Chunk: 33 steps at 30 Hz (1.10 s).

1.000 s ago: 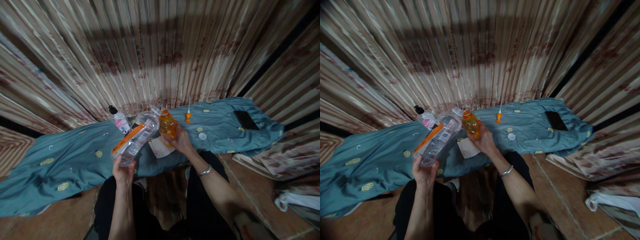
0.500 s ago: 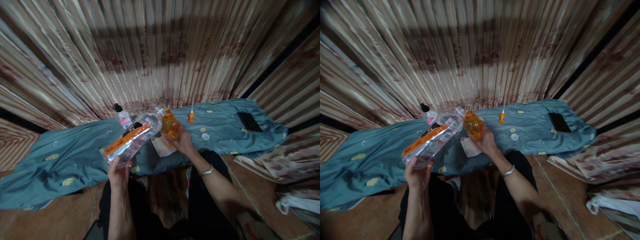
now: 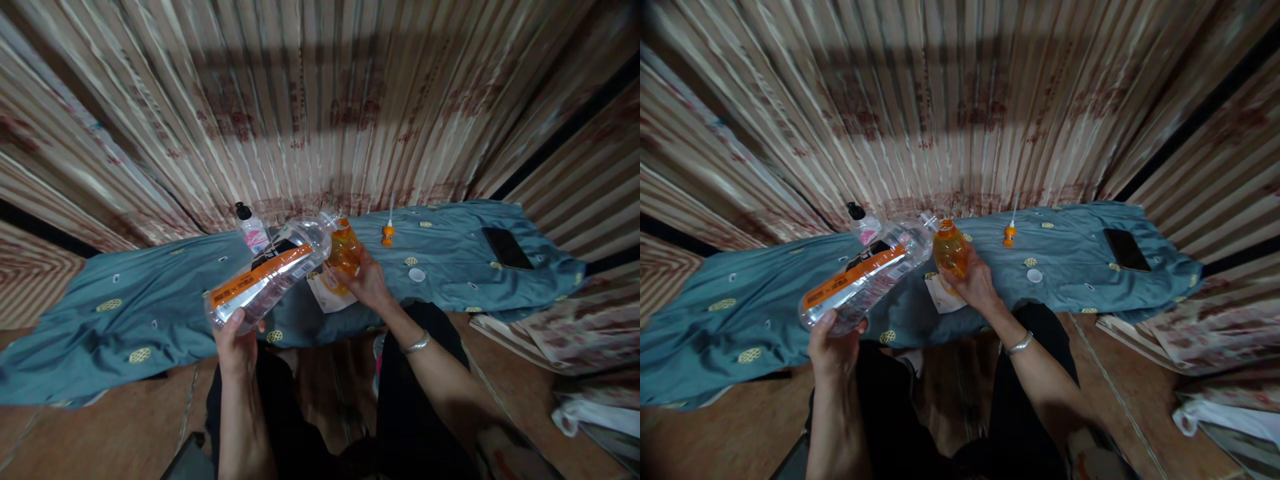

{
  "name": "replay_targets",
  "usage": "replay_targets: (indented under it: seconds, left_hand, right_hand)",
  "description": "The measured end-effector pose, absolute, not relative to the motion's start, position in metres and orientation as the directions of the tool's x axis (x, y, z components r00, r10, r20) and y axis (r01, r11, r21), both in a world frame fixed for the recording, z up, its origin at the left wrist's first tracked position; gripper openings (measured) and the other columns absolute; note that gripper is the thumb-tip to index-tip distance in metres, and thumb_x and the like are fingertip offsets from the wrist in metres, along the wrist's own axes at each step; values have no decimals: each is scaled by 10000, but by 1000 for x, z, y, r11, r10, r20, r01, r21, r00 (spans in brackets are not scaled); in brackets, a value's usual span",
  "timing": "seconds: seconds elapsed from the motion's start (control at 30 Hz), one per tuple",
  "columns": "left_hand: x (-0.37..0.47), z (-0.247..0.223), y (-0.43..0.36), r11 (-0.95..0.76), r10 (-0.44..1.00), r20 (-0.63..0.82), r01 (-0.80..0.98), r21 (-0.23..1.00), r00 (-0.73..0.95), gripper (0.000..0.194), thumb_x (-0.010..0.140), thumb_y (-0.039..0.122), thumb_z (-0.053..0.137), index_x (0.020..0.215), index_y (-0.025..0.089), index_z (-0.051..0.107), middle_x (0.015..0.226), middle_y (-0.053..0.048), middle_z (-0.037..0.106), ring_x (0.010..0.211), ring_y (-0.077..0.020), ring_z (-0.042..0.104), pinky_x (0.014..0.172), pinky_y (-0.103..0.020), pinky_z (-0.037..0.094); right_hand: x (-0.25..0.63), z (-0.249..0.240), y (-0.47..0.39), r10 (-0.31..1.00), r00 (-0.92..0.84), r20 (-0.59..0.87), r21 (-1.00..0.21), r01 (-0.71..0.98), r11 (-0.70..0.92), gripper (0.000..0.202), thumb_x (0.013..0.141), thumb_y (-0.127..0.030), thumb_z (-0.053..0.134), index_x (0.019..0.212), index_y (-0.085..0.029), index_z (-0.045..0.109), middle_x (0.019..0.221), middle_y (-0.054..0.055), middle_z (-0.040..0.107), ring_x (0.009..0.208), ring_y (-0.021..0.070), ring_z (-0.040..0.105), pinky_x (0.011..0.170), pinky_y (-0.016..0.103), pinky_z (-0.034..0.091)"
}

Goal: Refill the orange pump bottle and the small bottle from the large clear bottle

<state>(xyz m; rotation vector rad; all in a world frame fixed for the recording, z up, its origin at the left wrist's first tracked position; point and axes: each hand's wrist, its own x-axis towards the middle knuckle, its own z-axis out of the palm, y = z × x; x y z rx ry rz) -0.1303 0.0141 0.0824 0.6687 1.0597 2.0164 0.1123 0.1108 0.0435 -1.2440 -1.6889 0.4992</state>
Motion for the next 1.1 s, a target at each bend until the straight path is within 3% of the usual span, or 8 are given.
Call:
replay_targets:
  seconds: [0.27, 0.67, 0.9, 1.1]
  left_hand:
    - [-123, 88, 16, -399, 796, 139, -338, 852, -589, 390, 575, 393, 892, 850, 171, 726, 851, -66, 742, 581, -147, 621, 336, -182, 411]
    - [-121, 97, 14, -417, 784, 198, -262, 870, -588, 413, 576, 409, 876, 888, 164, 762, 912, -84, 766, 508, -124, 579, 324, -189, 384]
    - [-119, 102, 12, -414, 774, 199, -243, 877, -601, 347, 566, 393, 865, 810, 171, 757, 782, -60, 741, 496, -139, 583, 318, -190, 399]
    - [-119, 101, 12, -425, 772, 221, -227, 876, -595, 344, 590, 398, 855, 829, 168, 765, 813, -60, 751, 484, -122, 568, 324, -183, 393]
  right_hand:
    - [114, 42, 111, 898, -22, 440, -776, 492, 393, 709, 825, -439, 806, 1448, -210, 555, 1264, 139, 793, 1131, 351, 780, 978, 495, 636]
    - [115, 43, 110, 903, -35, 429, -776, 498, 388, 731, 822, -465, 816, 1443, -177, 558, 1245, 162, 793, 1116, 359, 779, 965, 501, 638]
    - [115, 42, 110, 893, -22, 449, -775, 489, 401, 696, 841, -497, 796, 1423, -190, 569, 1226, 150, 799, 1103, 356, 784, 960, 503, 638]
    - [115, 42, 110, 897, -25, 441, -772, 500, 393, 702, 836, -495, 799, 1429, -193, 575, 1243, 148, 797, 1108, 356, 783, 962, 500, 643]
